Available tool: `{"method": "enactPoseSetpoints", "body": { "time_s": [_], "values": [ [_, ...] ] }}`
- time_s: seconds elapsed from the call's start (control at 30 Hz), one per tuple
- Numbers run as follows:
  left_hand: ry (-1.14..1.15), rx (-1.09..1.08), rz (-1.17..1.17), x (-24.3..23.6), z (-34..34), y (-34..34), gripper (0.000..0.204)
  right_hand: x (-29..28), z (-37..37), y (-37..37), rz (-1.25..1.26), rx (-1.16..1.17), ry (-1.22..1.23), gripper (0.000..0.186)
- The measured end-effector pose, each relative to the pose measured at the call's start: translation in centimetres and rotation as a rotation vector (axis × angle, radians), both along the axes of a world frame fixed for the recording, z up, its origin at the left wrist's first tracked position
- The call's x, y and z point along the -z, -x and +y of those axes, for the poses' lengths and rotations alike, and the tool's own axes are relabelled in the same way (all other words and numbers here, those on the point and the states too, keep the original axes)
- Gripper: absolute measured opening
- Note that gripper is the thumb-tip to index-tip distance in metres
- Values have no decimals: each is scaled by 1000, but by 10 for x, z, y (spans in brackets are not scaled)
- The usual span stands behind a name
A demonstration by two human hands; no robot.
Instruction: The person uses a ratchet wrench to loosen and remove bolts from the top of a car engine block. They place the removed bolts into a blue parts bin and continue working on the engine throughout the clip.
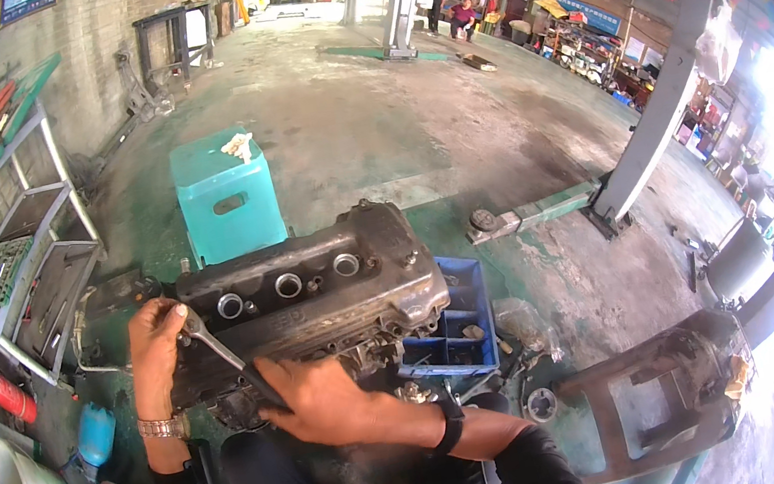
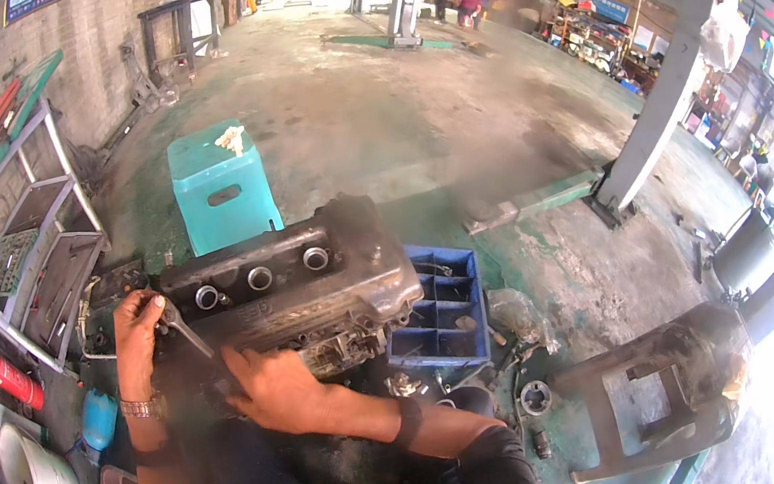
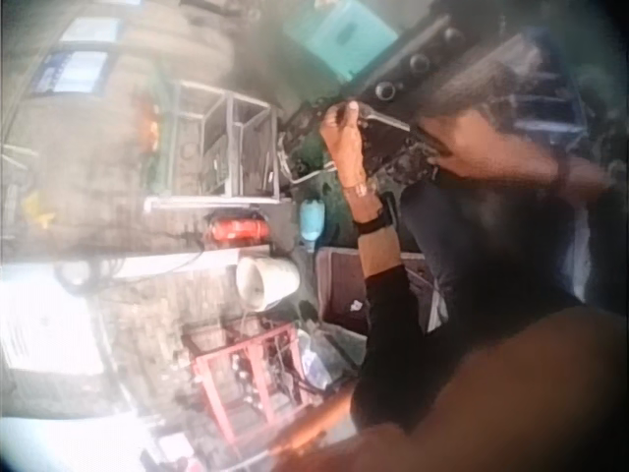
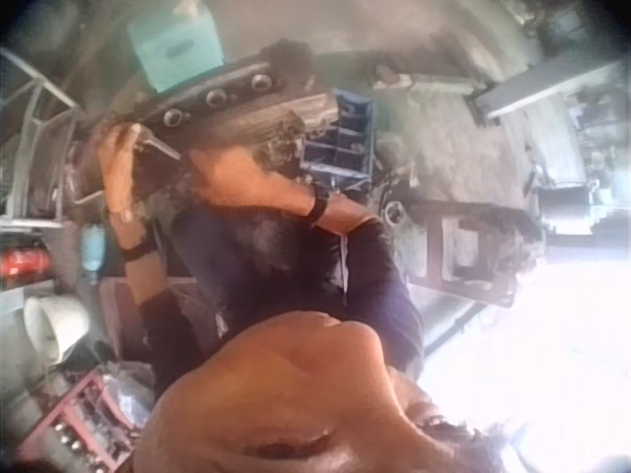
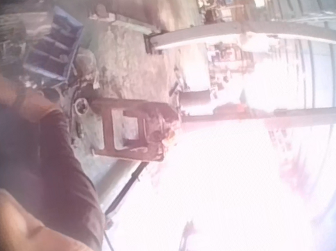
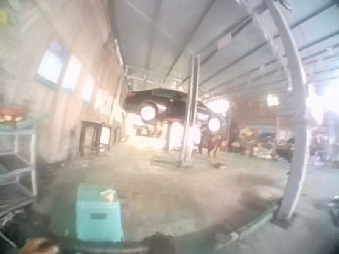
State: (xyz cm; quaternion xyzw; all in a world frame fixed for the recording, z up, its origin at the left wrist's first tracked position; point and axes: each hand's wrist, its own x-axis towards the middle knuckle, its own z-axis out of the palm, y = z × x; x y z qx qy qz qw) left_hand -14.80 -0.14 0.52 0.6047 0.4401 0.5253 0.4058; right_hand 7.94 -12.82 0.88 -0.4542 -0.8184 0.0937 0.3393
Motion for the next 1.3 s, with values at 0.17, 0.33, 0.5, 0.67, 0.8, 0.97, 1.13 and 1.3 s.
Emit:
{"method": "enactPoseSetpoints", "body": {
  "time_s": [0.17,0.33,0.5,0.67,0.8,0.97,1.13,1.3],
  "values": [
    [6,-25,-46,0,1,-3,14,-24,32,-28,-36,-11,-187,42],
    [50,-54,-110,2,1,-5,18,-58,123,-53,-135,98,-128,33],
    [72,-7,-171,6,4,-7,14,-32,90,-49,-103,127,-130,33],
    [5,25,-61,4,3,-4,17,-2,-5,4,-92,6,-72,44],
    [-160,-98,61,-1,-8,-1,26,-25,19,-12,-97,2,-109,36],
    [1,126,0,-9,-12,9,24,-65,104,-47,-218,78,-191,35],
    [-13,195,-122,-5,-10,12,29,-55,88,-45,-159,53,-229,27],
    [28,209,-172,-4,-11,18,31,-10,11,2,-161,-19,-54,39]
  ]
}}
